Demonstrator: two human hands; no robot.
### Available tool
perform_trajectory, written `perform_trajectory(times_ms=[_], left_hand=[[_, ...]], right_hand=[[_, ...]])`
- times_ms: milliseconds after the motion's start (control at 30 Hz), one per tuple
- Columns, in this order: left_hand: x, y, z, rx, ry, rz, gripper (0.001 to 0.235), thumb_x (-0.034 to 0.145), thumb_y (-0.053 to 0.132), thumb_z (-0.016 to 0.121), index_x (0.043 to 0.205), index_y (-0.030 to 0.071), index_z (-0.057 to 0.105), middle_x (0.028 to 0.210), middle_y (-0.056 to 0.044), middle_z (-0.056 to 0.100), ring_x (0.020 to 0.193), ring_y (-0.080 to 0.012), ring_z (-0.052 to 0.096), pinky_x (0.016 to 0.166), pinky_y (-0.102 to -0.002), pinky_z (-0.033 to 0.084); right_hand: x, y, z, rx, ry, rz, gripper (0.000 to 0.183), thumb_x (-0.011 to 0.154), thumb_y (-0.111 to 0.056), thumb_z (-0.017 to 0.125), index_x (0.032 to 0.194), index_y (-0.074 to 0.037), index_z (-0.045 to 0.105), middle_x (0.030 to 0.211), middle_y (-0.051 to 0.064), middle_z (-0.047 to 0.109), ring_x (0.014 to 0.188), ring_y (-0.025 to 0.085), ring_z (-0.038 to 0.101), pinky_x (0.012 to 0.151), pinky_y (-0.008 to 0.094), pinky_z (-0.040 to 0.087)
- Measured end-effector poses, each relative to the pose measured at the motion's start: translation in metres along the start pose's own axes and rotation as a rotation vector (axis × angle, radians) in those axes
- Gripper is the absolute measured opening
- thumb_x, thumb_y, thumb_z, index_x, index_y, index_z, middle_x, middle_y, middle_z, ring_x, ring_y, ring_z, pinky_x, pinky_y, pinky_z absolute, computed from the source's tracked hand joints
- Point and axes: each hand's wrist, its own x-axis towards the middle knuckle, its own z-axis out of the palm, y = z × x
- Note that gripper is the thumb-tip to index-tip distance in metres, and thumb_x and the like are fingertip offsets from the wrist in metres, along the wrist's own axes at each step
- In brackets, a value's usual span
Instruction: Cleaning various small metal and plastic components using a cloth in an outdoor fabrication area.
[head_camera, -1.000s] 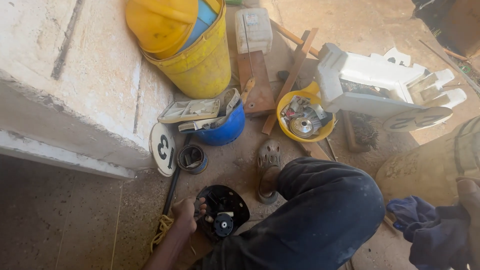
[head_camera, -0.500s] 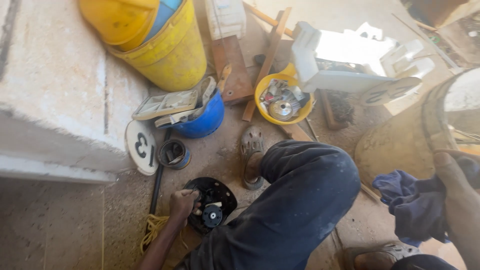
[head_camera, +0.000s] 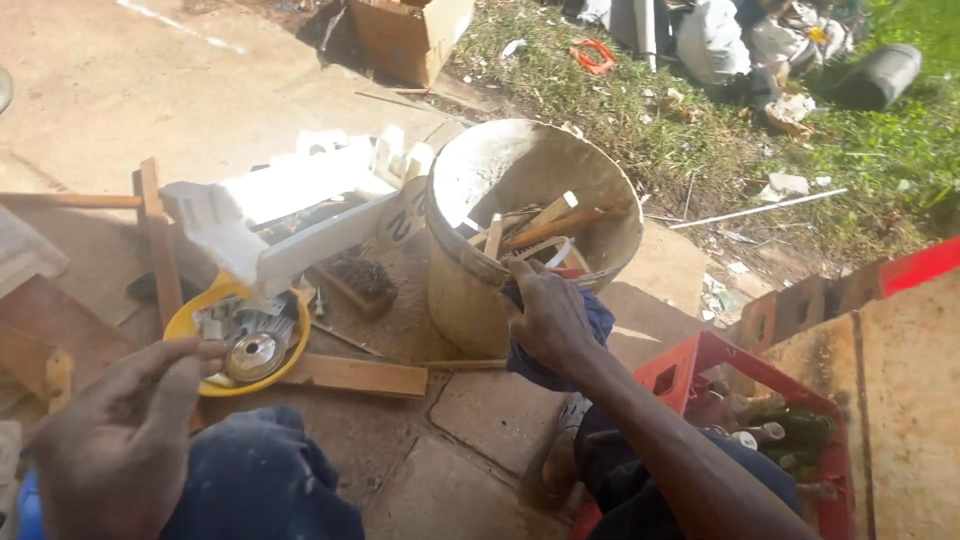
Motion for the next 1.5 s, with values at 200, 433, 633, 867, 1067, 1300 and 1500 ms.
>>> perform_trajectory(times_ms=[200, 433, 633, 867, 1067, 1300, 1500], left_hand=[[0.038, 0.058, 0.186, 0.226, -0.602, 0.445, 0.030, 0.084, 0.007, 0.057, 0.109, 0.002, 0.074, 0.095, -0.017, 0.078, 0.060, -0.0264, 0.061, 0.046, -0.037, 0.051], [0.030, 0.016, 0.285, 0.838, -0.915, 0.689, 0.081, 0.080, -0.005, 0.056, 0.157, 0.010, 0.036, 0.166, -0.015, 0.034, 0.155, -0.0338, 0.025, 0.121, -0.061, 0.016], [0.020, -0.011, 0.292, 0.758, -0.865, 0.772, 0.057, 0.078, 0.007, 0.059, 0.134, 0.015, 0.057, 0.130, -0.007, 0.060, 0.128, -0.0242, 0.048, 0.110, -0.052, 0.027], [-0.023, -0.043, 0.264, 0.533, -0.709, 0.935, 0.033, 0.091, 0.024, 0.058, 0.119, 0.011, 0.071, 0.119, -0.005, 0.071, 0.104, -0.0293, 0.058, 0.106, -0.070, 0.025], [-0.043, -0.055, 0.252, 0.495, -0.809, 0.825, 0.053, 0.075, 0.006, 0.062, 0.128, 0.006, 0.062, 0.130, -0.011, 0.066, 0.129, -0.0345, 0.052, 0.110, -0.072, 0.018], [-0.053, -0.055, 0.243, 0.513, -0.853, 0.852, 0.050, 0.082, 0.010, 0.055, 0.130, 0.000, 0.059, 0.130, -0.015, 0.063, 0.128, -0.0346, 0.051, 0.105, -0.073, 0.023], [-0.061, -0.058, 0.247, 0.539, -0.883, 0.864, 0.052, 0.083, 0.010, 0.050, 0.134, -0.002, 0.057, 0.136, -0.017, 0.060, 0.131, -0.0373, 0.048, 0.108, -0.075, 0.020]], right_hand=[[0.037, 0.073, 0.056, -0.251, -0.099, 0.027, 0.048, 0.088, -0.016, 0.064, 0.135, -0.008, 0.063, 0.125, 0.020, 0.069, 0.098, 0.048, 0.073, 0.085, 0.062, 0.059], [0.022, 0.056, 0.050, -0.341, -0.088, -0.227, 0.040, 0.065, -0.005, 0.082, 0.100, 0.004, 0.067, 0.087, 0.020, 0.068, 0.076, 0.041, 0.073, 0.063, 0.049, 0.062], [-0.001, 0.051, 0.072, -0.311, -0.077, -0.214, 0.024, 0.074, -0.001, 0.071, 0.094, 0.013, 0.068, 0.080, 0.024, 0.066, 0.067, 0.048, 0.068, 0.051, 0.054, 0.058], [-0.039, 0.043, 0.088, -0.400, -0.188, -0.295, 0.022, 0.080, -0.015, 0.066, 0.086, 0.004, 0.075, 0.080, 0.021, 0.069, 0.061, 0.031, 0.058, 0.049, 0.047, 0.049], [-0.049, 0.026, 0.033, -0.287, -0.378, -0.279, 0.013, 0.082, -0.013, 0.062, 0.079, -0.006, 0.072, 0.081, 0.017, 0.070, 0.069, 0.037, 0.063, 0.058, 0.050, 0.049], [-0.015, 0.014, -0.120, -0.191, -0.188, 0.392, 0.023, 0.088, -0.027, 0.073, 0.104, -0.013, 0.080, 0.087, 0.006, 0.080, 0.068, 0.025, 0.070, 0.069, 0.039, 0.053], [0.053, 0.143, 0.006, -0.292, -0.224, 0.265, 0.046, 0.084, -0.047, 0.071, 0.096, -0.002, 0.072, 0.091, 0.017, 0.072, 0.082, 0.037, 0.067, 0.077, 0.050, 0.053]])
